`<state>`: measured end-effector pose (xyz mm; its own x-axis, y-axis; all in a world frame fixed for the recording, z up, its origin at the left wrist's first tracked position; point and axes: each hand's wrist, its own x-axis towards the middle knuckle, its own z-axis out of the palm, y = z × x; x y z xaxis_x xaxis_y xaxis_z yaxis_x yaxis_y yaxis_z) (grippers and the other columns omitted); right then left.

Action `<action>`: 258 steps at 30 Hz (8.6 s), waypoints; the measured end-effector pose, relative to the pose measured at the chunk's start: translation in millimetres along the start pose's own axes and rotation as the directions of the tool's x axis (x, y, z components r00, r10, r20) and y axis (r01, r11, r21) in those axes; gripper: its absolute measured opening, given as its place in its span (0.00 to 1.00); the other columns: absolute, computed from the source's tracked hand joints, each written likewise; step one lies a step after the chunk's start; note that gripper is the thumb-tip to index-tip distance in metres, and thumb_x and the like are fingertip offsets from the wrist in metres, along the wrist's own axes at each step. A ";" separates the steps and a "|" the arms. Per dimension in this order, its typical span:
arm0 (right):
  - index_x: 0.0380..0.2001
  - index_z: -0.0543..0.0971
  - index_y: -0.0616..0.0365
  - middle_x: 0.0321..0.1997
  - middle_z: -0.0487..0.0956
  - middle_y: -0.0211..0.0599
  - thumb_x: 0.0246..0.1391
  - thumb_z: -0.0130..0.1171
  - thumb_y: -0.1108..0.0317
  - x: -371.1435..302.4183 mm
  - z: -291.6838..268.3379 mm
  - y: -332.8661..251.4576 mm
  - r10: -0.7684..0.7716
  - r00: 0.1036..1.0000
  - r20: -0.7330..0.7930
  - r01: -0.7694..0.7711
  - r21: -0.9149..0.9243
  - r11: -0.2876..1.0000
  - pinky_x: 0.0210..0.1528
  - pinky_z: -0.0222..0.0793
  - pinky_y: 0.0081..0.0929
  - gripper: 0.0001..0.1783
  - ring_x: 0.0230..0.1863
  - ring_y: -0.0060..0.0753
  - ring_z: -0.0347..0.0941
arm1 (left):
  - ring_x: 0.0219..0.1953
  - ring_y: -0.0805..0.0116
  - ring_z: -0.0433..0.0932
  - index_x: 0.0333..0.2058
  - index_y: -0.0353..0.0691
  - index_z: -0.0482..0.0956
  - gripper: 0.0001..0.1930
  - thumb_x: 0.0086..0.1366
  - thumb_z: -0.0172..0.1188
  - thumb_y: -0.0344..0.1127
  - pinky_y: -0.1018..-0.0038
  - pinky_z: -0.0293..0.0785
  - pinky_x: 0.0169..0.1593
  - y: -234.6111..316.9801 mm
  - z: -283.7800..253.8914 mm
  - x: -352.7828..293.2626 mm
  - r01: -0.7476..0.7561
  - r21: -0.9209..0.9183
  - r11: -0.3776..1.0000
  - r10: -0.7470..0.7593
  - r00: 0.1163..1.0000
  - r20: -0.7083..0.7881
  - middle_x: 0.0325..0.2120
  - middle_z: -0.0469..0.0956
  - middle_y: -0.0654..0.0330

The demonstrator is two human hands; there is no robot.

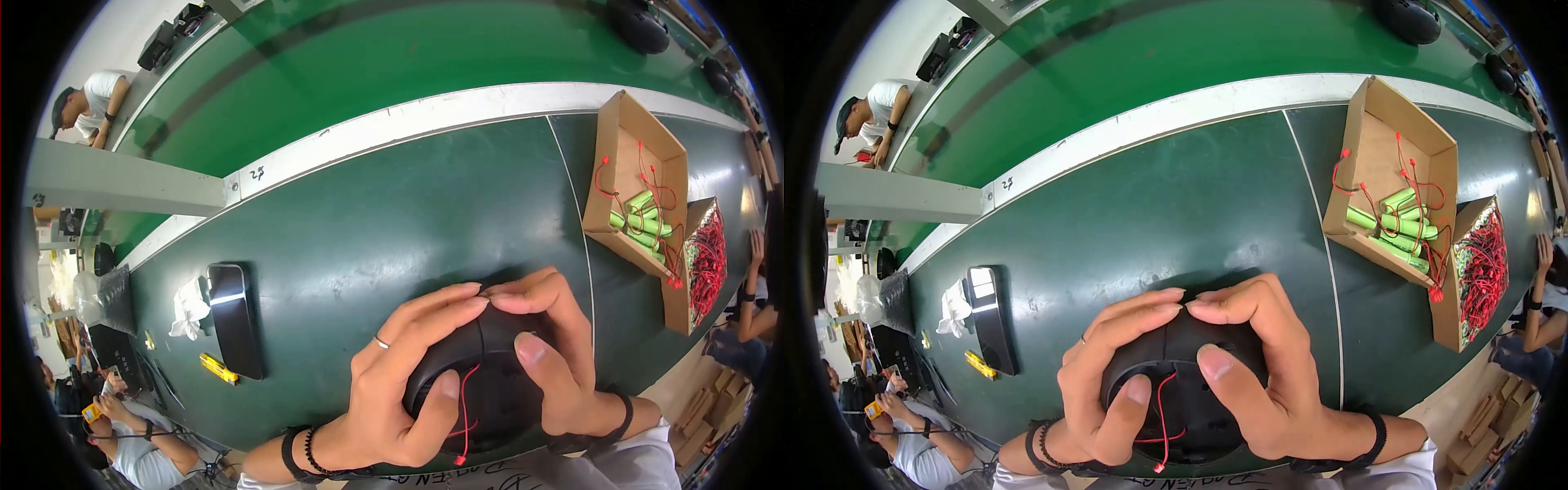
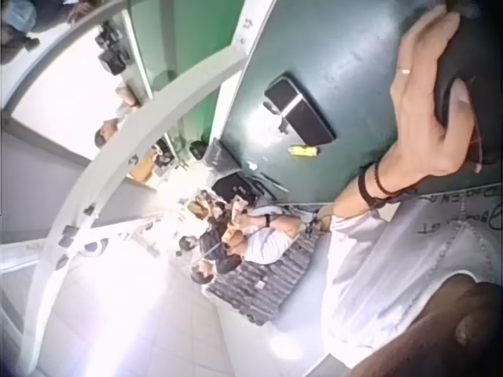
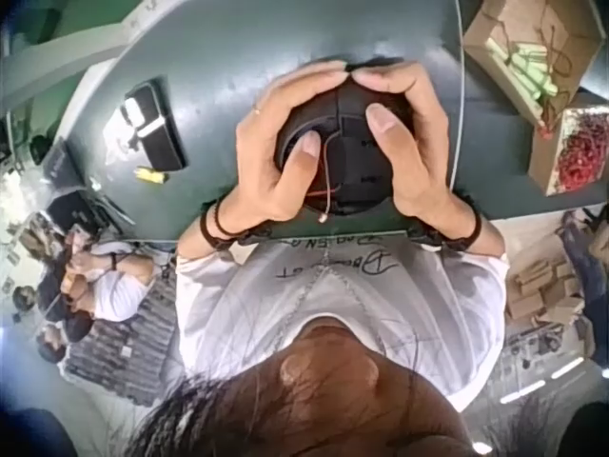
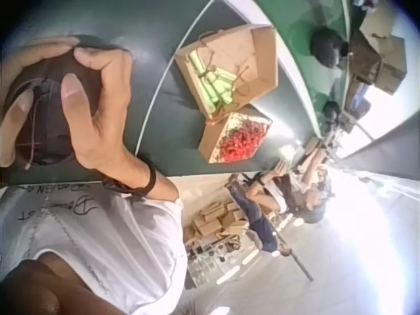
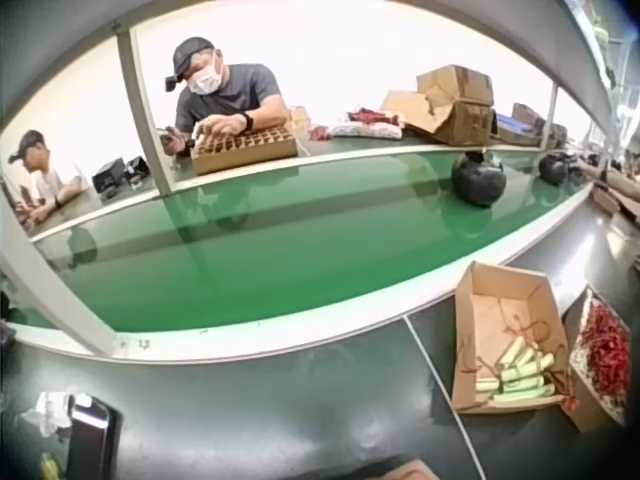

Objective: Assembling small electronic components including a fan and wiring into a black plastic housing on an assembly line.

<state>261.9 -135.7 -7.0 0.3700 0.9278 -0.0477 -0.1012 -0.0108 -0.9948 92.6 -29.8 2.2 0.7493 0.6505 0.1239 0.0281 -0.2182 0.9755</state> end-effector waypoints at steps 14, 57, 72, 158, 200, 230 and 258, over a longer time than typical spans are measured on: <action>0.51 0.77 0.68 0.50 0.77 0.52 0.62 0.57 0.68 3.4 -0.9 -2.0 -0.083 0.997 0.004 0.083 -0.070 0.994 0.59 0.68 0.34 0.18 0.52 0.42 0.75 | 0.57 0.40 0.81 0.59 0.20 0.75 0.27 0.64 0.52 0.34 0.60 0.77 0.61 2.3 -0.8 6.1 -0.087 0.047 0.995 0.088 0.996 -0.011 0.57 0.76 0.31; 0.79 0.50 0.55 0.76 0.62 0.42 0.31 0.88 0.53 -3.3 0.3 -16.4 -0.331 0.880 0.341 0.194 0.379 0.905 0.78 0.54 0.40 0.76 0.77 0.39 0.59 | 0.75 0.54 0.59 0.78 0.37 0.44 0.67 0.54 0.73 0.70 0.57 0.56 0.77 5.9 13.4 -44.5 -0.192 -0.589 0.785 0.125 0.980 -0.153 0.75 0.55 0.50; 0.75 0.60 0.59 0.75 0.67 0.50 0.67 0.36 0.24 -3.8 14.4 -22.4 -0.176 0.984 0.027 0.143 0.469 0.871 0.77 0.58 0.46 0.53 0.74 0.46 0.65 | 0.70 0.52 0.68 0.74 0.32 0.52 0.72 0.36 0.91 0.47 0.59 0.65 0.72 33.2 10.0 -50.1 -0.141 0.265 0.954 0.205 0.951 -0.233 0.68 0.63 0.44; 0.50 0.70 0.55 0.39 0.76 0.35 0.77 0.50 0.56 36.8 9.9 34.9 -0.141 0.958 -0.249 0.166 0.083 0.983 0.41 0.79 0.30 0.13 0.40 0.29 0.79 | 0.76 0.47 0.59 0.74 0.26 0.51 0.36 0.79 0.50 0.45 0.55 0.49 0.80 -23.5 -9.2 -11.4 0.094 -0.380 0.920 -0.083 0.996 0.044 0.72 0.61 0.36; 0.69 0.67 0.57 0.32 0.81 0.30 0.67 0.62 0.72 33.4 2.3 19.3 -0.102 0.995 0.007 0.102 -0.047 0.994 0.37 0.74 0.20 0.29 0.31 0.18 0.75 | 0.74 0.46 0.63 0.70 0.33 0.60 0.22 0.82 0.38 0.33 0.53 0.65 0.74 -57.1 -4.8 -11.8 -0.050 -0.443 0.895 0.066 0.998 0.021 0.72 0.63 0.43; 0.63 0.70 0.59 0.35 0.80 0.36 0.70 0.54 0.73 70.5 39.3 33.4 0.049 0.929 0.367 -0.159 0.277 0.947 0.35 0.74 0.29 0.20 0.30 0.27 0.75 | 0.56 0.35 0.75 0.61 0.44 0.68 0.35 0.58 0.74 0.37 0.49 0.72 0.60 -123.0 -410.3 -44.9 0.390 0.663 0.639 0.391 0.578 -0.717 0.52 0.77 0.40; 0.58 0.73 0.58 0.28 0.74 0.28 0.68 0.56 0.70 72.0 52.9 51.6 -0.066 0.935 0.349 0.027 0.116 0.993 0.25 0.68 0.20 0.17 0.24 0.18 0.69 | 0.71 0.37 0.64 0.79 0.63 0.49 0.36 0.77 0.46 0.55 0.46 0.58 0.72 -137.1 -378.0 -98.4 0.708 0.656 0.260 0.211 0.621 -0.755 0.67 0.66 0.33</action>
<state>234.5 -49.7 -57.0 0.0302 0.9981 0.0529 -0.1977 0.0578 -0.9785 -235.1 211.0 -75.0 -0.0277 0.9073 0.4196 0.9721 -0.0733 0.2226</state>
